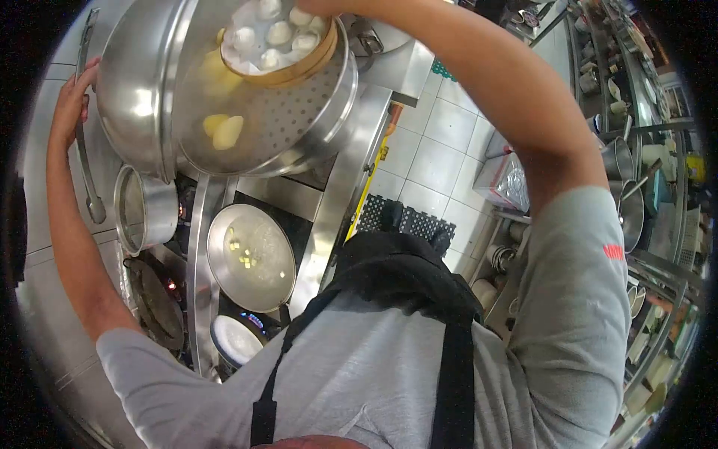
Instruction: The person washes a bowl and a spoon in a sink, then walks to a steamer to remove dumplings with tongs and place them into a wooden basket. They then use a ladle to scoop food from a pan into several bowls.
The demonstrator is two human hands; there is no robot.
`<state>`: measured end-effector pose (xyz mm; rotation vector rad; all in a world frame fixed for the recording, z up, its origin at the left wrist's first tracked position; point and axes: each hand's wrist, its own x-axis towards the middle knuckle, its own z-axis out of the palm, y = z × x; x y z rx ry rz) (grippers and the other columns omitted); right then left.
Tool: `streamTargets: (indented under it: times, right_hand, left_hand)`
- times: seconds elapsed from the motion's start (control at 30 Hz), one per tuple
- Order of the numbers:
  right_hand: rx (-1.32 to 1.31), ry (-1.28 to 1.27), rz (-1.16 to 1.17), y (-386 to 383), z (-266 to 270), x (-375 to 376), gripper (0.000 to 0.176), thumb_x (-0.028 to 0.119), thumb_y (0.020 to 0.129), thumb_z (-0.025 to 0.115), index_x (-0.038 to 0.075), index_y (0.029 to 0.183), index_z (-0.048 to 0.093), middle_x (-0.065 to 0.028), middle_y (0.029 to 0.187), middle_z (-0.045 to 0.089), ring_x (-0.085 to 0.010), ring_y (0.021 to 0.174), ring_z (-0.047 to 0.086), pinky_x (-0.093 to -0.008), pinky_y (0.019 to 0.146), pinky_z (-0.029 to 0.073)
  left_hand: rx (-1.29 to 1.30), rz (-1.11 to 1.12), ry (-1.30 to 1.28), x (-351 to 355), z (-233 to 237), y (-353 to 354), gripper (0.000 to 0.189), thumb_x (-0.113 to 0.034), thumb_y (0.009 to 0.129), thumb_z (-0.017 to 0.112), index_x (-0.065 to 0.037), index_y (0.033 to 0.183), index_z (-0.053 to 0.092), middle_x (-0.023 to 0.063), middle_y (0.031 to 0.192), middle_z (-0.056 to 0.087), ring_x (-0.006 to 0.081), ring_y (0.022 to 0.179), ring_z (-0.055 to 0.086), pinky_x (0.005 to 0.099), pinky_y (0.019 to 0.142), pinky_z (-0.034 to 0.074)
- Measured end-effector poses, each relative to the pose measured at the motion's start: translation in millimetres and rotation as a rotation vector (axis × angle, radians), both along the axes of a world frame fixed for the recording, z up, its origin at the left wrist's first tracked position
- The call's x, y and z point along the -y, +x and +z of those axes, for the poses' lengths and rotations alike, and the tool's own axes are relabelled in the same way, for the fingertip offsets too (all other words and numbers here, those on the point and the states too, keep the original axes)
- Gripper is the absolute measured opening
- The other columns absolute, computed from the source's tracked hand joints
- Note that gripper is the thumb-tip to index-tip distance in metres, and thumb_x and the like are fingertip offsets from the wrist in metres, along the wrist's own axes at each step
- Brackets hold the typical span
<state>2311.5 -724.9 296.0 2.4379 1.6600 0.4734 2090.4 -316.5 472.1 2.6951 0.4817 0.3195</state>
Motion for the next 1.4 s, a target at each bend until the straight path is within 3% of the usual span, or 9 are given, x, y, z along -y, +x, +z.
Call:
streamTargets:
  times: [0.17, 0.23, 0.43, 0.67, 0.93, 1.13, 1.23, 1.37, 1.4]
  right_hand:
    - [-0.339, 0.387, 0.007, 11, -55, -78, 0.026, 0.022, 0.094, 0.059, 0.007, 0.090, 0.080, -0.0152, 0.099, 0.077, -0.0324, 0.090, 0.073, -0.0471, 0.077, 0.056]
    - [-0.495, -0.101, -0.245, 28, -68, -104, 0.025, 0.016, 0.096, 0.059, 0.006, 0.111, 0.076, -0.0162, 0.097, 0.076, -0.0295, 0.086, 0.076, -0.0447, 0.066, 0.059]
    - [-0.477, -0.075, -0.199, 35, -81, -131, 0.023, 0.025, 0.094, 0.069, 0.011, 0.110, 0.077, -0.0138, 0.104, 0.075, -0.0357, 0.107, 0.071, -0.0457, 0.082, 0.060]
    - [-0.246, -0.053, -0.072, 41, -86, -167, 0.026, 0.030, 0.092, 0.067, 0.011, 0.103, 0.079, -0.0097, 0.106, 0.078, -0.0325, 0.097, 0.074, -0.0457, 0.082, 0.058]
    - [-0.195, -0.236, 0.246, -41, -34, -87, 0.033, 0.031, 0.097, 0.060, 0.002, 0.103, 0.076, -0.0176, 0.108, 0.076, -0.0298, 0.106, 0.070, -0.0423, 0.092, 0.055]
    - [-0.274, -0.160, -0.105, -76, -3, -42, 0.033, 0.032, 0.092, 0.066, 0.002, 0.103, 0.074, -0.0212, 0.107, 0.074, -0.0297, 0.101, 0.072, -0.0415, 0.088, 0.057]
    - [-0.540, 0.075, -0.177, -102, 16, 25, 0.034, 0.028, 0.091, 0.065, 0.002, 0.110, 0.075, -0.0197, 0.107, 0.075, -0.0301, 0.096, 0.073, -0.0412, 0.085, 0.057]
    - [-0.533, 0.557, -0.240, -189, -26, 164, 0.026, 0.031, 0.088, 0.078, 0.010, 0.098, 0.067, -0.0109, 0.097, 0.069, -0.0358, 0.099, 0.067, -0.0482, 0.081, 0.056]
    - [-0.590, 0.591, -0.325, -217, -32, 200, 0.029, 0.033, 0.087, 0.079, 0.009, 0.096, 0.065, -0.0101, 0.096, 0.068, -0.0351, 0.100, 0.066, -0.0488, 0.082, 0.055]
  left_hand:
    - [0.051, -0.019, -0.013, 4, 3, -4, 0.060, -0.051, 0.096, 0.058, -0.014, 0.143, 0.065, 0.0039, 0.112, 0.073, 0.0036, 0.045, 0.031, 0.0215, 0.044, 0.030]
    - [0.025, -0.008, -0.034, -2, 3, -4, 0.060, -0.051, 0.096, 0.058, -0.014, 0.144, 0.064, 0.0063, 0.122, 0.073, 0.0037, 0.045, 0.031, 0.0213, 0.045, 0.031]
    - [0.013, 0.011, 0.024, -12, 0, -8, 0.062, -0.051, 0.097, 0.057, -0.012, 0.145, 0.062, 0.0070, 0.134, 0.069, 0.0041, 0.046, 0.031, 0.0212, 0.047, 0.033]
    - [0.031, 0.049, 0.042, -27, -3, -10, 0.068, -0.054, 0.101, 0.055, -0.007, 0.151, 0.055, 0.0012, 0.139, 0.066, 0.0039, 0.052, 0.032, 0.0193, 0.054, 0.034]
    - [0.043, -0.010, 0.098, -52, -6, -1, 0.070, -0.057, 0.100, 0.054, -0.010, 0.152, 0.054, 0.0017, 0.135, 0.067, 0.0048, 0.054, 0.032, 0.0185, 0.055, 0.032]
    - [-0.031, -0.067, 0.158, 21, 3, 12, 0.063, -0.053, 0.100, 0.055, -0.009, 0.145, 0.063, 0.0036, 0.124, 0.071, 0.0034, 0.054, 0.031, 0.0198, 0.053, 0.031]
    - [-0.166, -0.136, 0.209, 62, 6, 17, 0.058, -0.048, 0.102, 0.056, -0.006, 0.141, 0.065, 0.0049, 0.120, 0.073, 0.0071, 0.063, 0.052, 0.0218, 0.063, 0.043]
    - [-0.075, -0.396, 0.418, 56, -30, 45, 0.061, -0.045, 0.101, 0.062, 0.006, 0.134, 0.065, 0.0196, 0.123, 0.072, 0.0280, 0.116, 0.067, 0.0369, 0.104, 0.047]
    - [-0.164, -0.182, 0.316, 74, -34, 49, 0.063, -0.046, 0.101, 0.063, 0.006, 0.137, 0.063, 0.0213, 0.128, 0.070, 0.0295, 0.119, 0.066, 0.0381, 0.106, 0.047]
